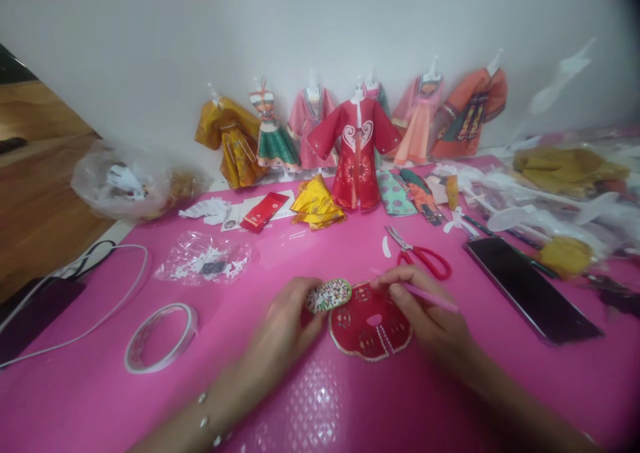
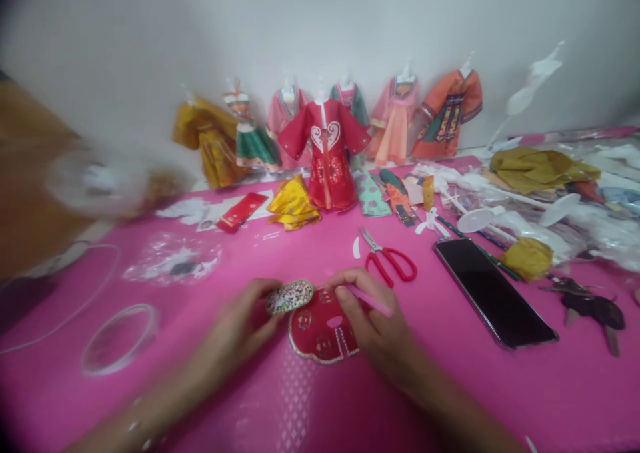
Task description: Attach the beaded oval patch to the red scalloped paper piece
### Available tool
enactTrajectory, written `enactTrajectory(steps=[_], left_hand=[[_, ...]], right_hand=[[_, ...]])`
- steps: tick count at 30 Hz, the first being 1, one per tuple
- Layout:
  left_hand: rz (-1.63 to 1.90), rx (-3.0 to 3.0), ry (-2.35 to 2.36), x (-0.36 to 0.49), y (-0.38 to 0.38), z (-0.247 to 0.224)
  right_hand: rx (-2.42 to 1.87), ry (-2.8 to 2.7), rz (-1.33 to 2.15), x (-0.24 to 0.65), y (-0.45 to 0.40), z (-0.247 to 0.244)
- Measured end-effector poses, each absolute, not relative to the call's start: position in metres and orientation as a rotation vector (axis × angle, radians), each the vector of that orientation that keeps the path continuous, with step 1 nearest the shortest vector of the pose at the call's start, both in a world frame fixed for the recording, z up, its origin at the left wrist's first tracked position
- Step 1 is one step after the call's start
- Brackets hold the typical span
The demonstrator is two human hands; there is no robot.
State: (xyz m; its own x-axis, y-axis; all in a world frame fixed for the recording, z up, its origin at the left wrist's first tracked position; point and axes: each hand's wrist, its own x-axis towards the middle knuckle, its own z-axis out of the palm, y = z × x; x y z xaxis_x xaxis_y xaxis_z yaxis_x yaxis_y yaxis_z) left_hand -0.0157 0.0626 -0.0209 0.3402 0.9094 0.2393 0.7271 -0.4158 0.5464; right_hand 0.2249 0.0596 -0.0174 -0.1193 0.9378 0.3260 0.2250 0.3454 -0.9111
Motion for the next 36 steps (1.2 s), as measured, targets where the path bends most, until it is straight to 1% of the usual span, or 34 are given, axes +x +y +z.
enactTrajectory(steps=[6,11,14,18,22,27,31,36], left_hand=[[0.897,2.213,1.300,0.000,0.034,-0.003],[1.015,2.208,1.185,0.004,0.025,-0.015],[1.040,2.238,1.090,0.001,0.025,-0.024],[1.030,2.304,0.987,-0.005,0.024,-0.024],[0.958,2.410,0.980,-0.010,0.020,-0.020],[1.023,2.405,1.032,-0.012,0.018,-0.019],[0.968,2.492,0.952,-0.014,0.019,-0.021],[1.024,2.507,0.925,-0.017,0.019,-0.022]], right_hand=[[-0.871,-1.929,0.976,0.236,0.054,-0.011],[-0.905,-2.105,1.015,0.239,0.052,-0.007],[-0.921,-2.121,0.992,0.238,0.051,-0.008],[-0.907,-2.118,0.954,0.238,0.052,-0.011],[-0.917,-2.124,0.945,0.239,0.052,-0.015],[-0.876,-2.114,0.894,0.240,0.052,-0.017],[-0.833,-2.125,0.882,0.241,0.051,-0.016],[-0.813,-2.118,0.887,0.240,0.052,-0.017]])
